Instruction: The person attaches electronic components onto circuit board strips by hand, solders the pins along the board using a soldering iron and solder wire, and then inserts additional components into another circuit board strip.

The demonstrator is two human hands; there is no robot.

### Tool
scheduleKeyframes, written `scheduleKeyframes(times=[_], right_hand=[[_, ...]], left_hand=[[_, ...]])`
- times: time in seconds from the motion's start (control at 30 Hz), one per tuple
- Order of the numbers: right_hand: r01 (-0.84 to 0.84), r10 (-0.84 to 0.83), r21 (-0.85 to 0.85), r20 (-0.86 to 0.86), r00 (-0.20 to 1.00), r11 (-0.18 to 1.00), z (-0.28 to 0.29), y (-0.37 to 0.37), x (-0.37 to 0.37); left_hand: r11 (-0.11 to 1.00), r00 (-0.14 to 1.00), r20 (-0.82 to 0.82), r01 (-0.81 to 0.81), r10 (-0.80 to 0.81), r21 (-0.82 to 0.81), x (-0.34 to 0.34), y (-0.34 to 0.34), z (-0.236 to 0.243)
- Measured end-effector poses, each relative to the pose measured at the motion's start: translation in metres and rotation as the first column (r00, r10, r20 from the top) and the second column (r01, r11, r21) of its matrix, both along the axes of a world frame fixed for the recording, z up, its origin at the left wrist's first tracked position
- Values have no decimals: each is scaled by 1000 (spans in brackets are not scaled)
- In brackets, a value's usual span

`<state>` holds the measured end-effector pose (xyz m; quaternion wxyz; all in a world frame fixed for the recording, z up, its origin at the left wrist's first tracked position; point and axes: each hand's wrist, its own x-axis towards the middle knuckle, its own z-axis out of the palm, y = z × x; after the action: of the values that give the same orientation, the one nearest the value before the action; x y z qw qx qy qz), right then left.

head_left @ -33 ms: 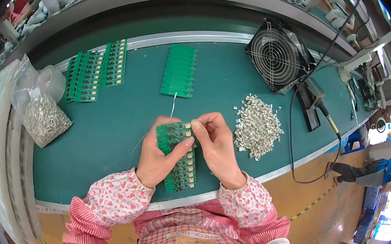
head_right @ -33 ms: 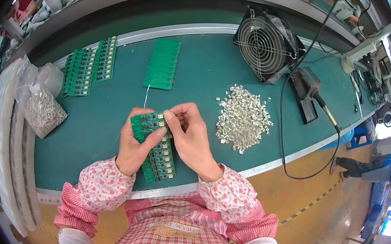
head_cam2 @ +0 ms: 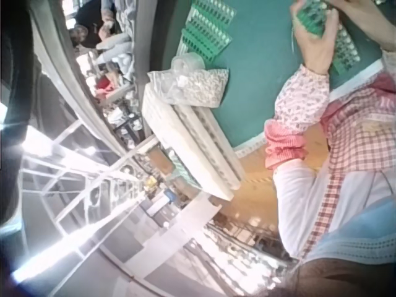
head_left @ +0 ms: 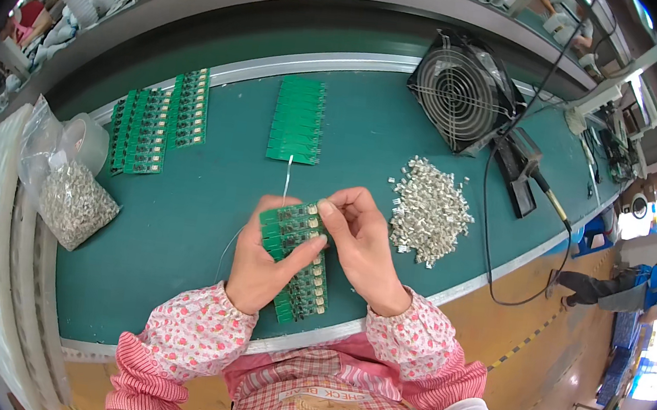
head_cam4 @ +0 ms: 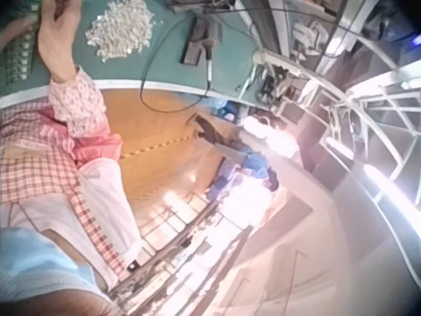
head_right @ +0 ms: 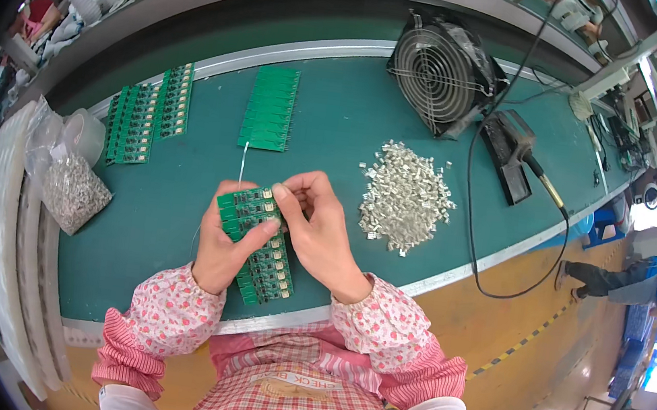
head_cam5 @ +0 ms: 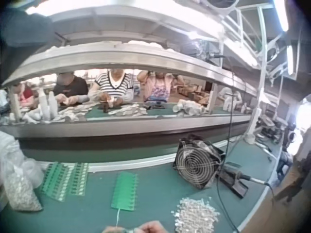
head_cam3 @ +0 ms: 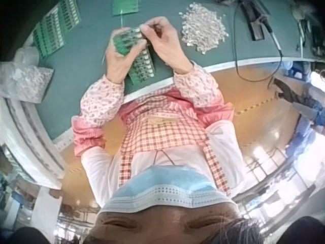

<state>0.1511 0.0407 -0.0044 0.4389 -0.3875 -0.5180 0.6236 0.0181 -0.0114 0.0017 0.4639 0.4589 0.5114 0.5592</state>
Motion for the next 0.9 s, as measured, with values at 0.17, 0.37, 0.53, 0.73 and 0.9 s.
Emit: scheduleKeyframes(times=[0.17,0.37,0.53,0.73,0.9], right_hand=[[10,-12,-18,-77,997,1000,1,2,1],[13,-165,395,354,920,919,11,21,31],[-195,-599,773,602,528,604,9,50,75],[-241,-647,798,592,480,552,4,61,65],[-24,-444,643,555,703,765,20,40,55]], left_hand=[[999,1000,-4,15,-15,39,3,1,-2],[984,905,419,-1,76,-176,0,-1,3],[980,891,441,-24,110,-196,-4,1,-1],[965,885,458,45,81,-258,-10,3,4],[979,916,396,24,60,-204,-7,2,2]])
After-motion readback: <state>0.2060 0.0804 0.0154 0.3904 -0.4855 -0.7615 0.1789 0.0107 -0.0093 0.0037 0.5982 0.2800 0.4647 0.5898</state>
